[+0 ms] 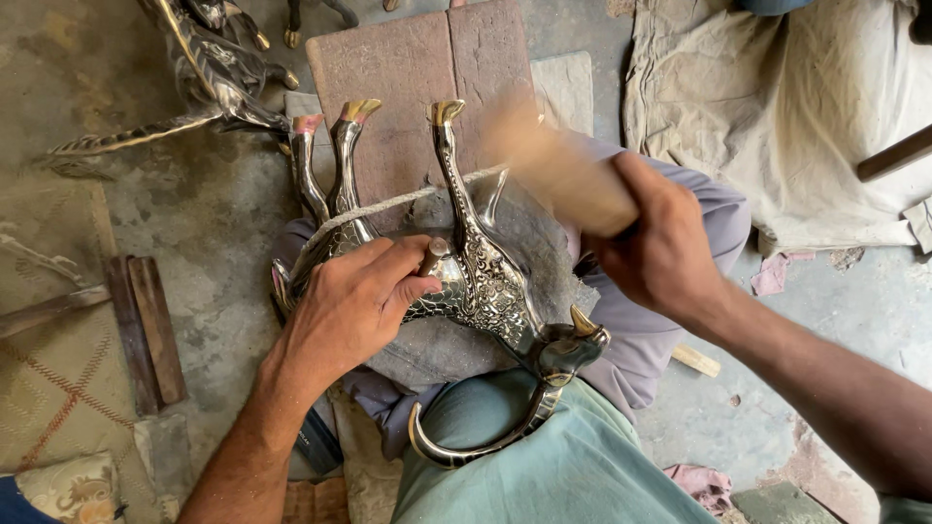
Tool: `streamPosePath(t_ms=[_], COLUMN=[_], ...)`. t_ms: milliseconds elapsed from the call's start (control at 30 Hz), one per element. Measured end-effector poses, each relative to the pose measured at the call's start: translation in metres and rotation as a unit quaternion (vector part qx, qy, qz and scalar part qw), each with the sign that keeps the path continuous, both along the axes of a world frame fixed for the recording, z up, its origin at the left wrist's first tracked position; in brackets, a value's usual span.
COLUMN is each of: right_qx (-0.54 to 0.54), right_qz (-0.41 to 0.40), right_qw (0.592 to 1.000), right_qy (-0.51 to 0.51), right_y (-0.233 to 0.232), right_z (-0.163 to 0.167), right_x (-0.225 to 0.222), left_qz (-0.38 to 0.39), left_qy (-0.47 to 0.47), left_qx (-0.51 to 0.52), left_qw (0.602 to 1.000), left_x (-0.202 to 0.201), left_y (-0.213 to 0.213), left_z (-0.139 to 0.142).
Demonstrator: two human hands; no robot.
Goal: The person uses a wooden mallet and a metal punch to hammer a decorative metal giraffe figurine. The figurine is held steady on a cushioned block while the person repeatedly strikes the punch to shape or emboss the surface.
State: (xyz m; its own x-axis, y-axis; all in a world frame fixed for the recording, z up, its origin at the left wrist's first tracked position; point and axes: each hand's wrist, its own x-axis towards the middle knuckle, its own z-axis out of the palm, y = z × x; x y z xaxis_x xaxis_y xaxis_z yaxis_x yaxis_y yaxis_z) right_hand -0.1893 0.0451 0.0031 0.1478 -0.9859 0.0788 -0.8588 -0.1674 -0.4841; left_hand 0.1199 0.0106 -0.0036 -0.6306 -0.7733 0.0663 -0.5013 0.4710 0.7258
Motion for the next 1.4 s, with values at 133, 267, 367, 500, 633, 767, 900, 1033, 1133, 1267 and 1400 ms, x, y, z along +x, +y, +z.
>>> streamPosePath(t_ms=[133,267,367,500,633,767,900,1033,1133,1267,1400], right_qx=[0.143,0.013,0.037,0.032,-0.050,0.138,-0.006,0.075,0.002,0.074,0.020], right_qz=[-0.168,-0.009,-0.051,-0.045,0.003,-0.129,-0.015,-0.071,-0.009,-0.064,0.005], right_qw=[0.962,1.000,0.992,0.992,0.998,0.958,1.000,0.989,0.997,0.989,1.000], right_qy=[-0.164,-0.010,-0.106,-0.112,0.050,-0.214,0.017,-0.110,0.073,-0.108,0.016], right_y=[-0.001,0.000,0.006,0.011,0.014,0.016,0.013,0.012,0.014,0.017,0.015], right_z=[-0.001,0.000,-0.001,-0.006,-0.009,-0.010,-0.008,-0.004,-0.004,-0.009,-0.016], right_x=[0.001,-0.003,-0.002,0.002,0.005,0.004,0.001,0.000,-0.002,-0.006,-0.002], left_qz=[-0.006,-0.015,-0.014,-0.020,-0.024,-0.028,-0.037,-0.038,-0.061,-0.049,-0.049], left_qy=[-0.026,-0.029,-0.020,-0.011,-0.033,-0.025,-0.004,-0.018,0.003,-0.016,-0.010], left_qx=[-0.001,0.002,-0.004,-0.001,0.036,0.020,0.015,0.038,0.040,0.030,0.032], left_qw=[1.000,0.999,1.000,1.000,0.999,0.999,0.999,0.998,0.997,0.998,0.998], left_x=[0.001,0.000,-0.001,0.000,0.000,0.000,0.001,0.001,-0.001,0.001,0.003], left_y=[0.000,-0.002,-0.002,-0.004,-0.007,-0.009,-0.009,-0.012,-0.015,-0.016,-0.016], left_z=[0.002,0.004,0.004,0.002,0.001,0.002,0.004,0.004,0.002,0.003,0.001])
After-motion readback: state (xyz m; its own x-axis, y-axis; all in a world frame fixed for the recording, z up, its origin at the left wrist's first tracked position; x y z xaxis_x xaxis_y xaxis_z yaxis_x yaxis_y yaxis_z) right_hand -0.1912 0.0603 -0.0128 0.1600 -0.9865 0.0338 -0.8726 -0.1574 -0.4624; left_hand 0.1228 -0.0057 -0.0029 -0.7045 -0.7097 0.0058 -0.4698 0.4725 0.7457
